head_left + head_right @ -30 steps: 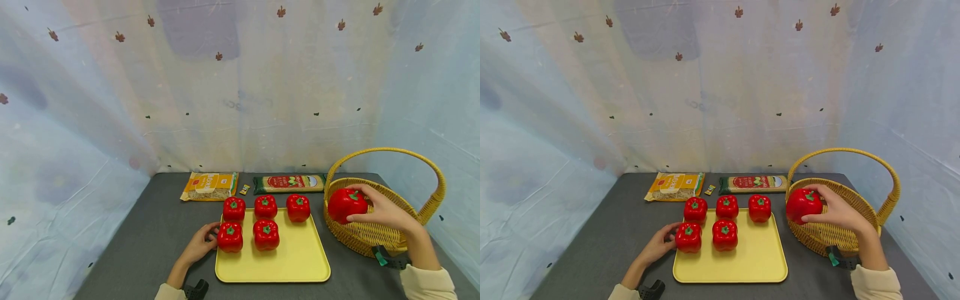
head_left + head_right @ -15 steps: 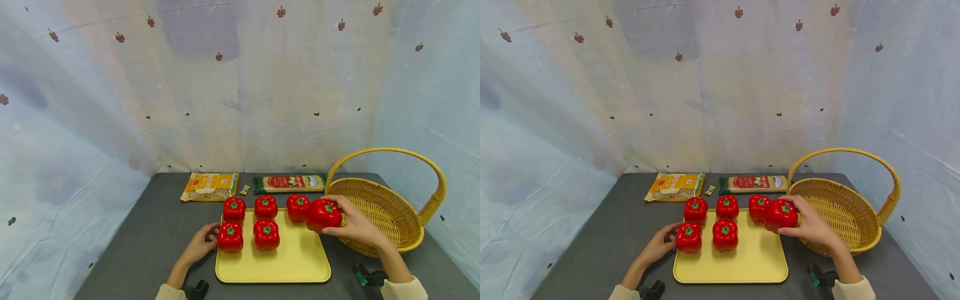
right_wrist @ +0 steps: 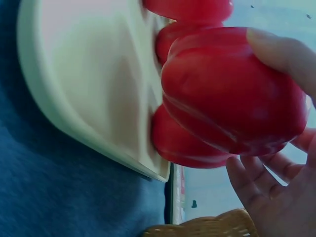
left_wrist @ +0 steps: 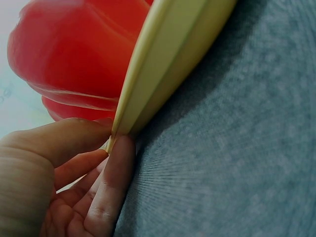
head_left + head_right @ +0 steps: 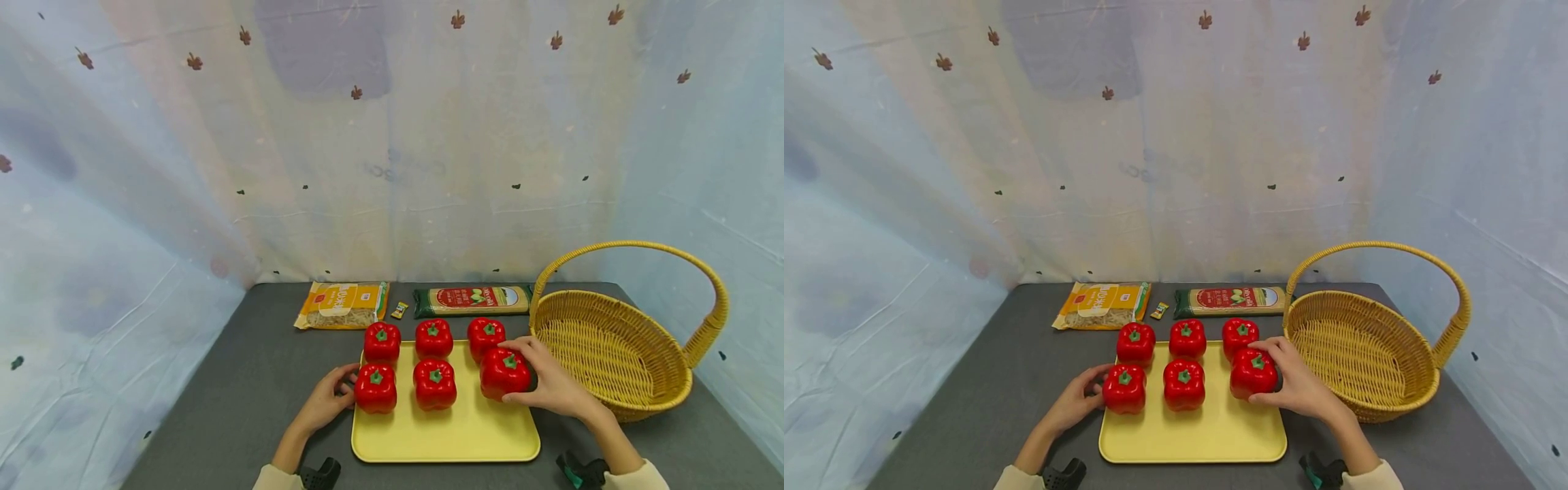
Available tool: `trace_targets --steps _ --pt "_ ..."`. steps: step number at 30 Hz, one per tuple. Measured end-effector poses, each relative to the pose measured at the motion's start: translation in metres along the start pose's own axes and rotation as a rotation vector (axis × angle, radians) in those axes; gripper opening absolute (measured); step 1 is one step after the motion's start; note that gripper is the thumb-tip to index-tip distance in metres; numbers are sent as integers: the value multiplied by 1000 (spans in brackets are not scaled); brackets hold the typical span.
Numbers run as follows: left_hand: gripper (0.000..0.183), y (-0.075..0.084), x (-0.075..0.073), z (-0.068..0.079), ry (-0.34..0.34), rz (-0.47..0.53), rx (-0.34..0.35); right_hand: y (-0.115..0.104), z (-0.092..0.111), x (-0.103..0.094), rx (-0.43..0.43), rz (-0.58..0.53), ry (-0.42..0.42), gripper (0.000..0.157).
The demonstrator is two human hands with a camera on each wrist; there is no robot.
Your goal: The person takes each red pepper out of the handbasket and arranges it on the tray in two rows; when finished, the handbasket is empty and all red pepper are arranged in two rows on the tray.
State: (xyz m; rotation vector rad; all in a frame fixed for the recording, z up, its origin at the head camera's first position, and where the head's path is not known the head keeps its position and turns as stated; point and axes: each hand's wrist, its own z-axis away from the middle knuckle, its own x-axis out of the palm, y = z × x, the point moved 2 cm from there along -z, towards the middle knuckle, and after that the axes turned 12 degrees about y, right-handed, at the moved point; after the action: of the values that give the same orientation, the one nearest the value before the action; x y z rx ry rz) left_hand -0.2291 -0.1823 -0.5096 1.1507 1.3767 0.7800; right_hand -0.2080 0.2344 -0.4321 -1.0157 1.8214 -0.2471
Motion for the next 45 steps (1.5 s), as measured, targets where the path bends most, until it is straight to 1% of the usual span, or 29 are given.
trace_targets --steps 5,7,14,19,23,26,32,34,36,43,45 --pt "52 1 -1 0 3 10 11 -1 1 7 -38 40 18 79" --pt "52 1 -1 0 3 5 2 -1 2 9 -44 48 18 78" --pt "51 1 0 0 4 -11 -21 1 5 14 3 24 -5 76" --pt "51 -1 0 0 4 -8 -19 0 6 16 18 18 0 76" --pt "52 -1 0 -1 2 -5 -33 0 5 18 19 27 2 76" --pt "52 5 1 1 0 -4 -39 0 5 19 9 40 2 77" --pt "50 32 -2 7 -12 -22 -27 -1 4 19 -17 52 0 80" --pt "50 35 -2 8 -12 -32 -25 -1 4 19 -20 53 -1 80" --pt "50 33 -2 8 -8 -34 -23 0 4 19 -22 56 -2 80" --pt "51 3 1 0 18 -20 -31 0 4 20 -42 53 2 82" --pt "52 0 1 -1 17 -15 -33 -1 4 19 -43 51 2 82"
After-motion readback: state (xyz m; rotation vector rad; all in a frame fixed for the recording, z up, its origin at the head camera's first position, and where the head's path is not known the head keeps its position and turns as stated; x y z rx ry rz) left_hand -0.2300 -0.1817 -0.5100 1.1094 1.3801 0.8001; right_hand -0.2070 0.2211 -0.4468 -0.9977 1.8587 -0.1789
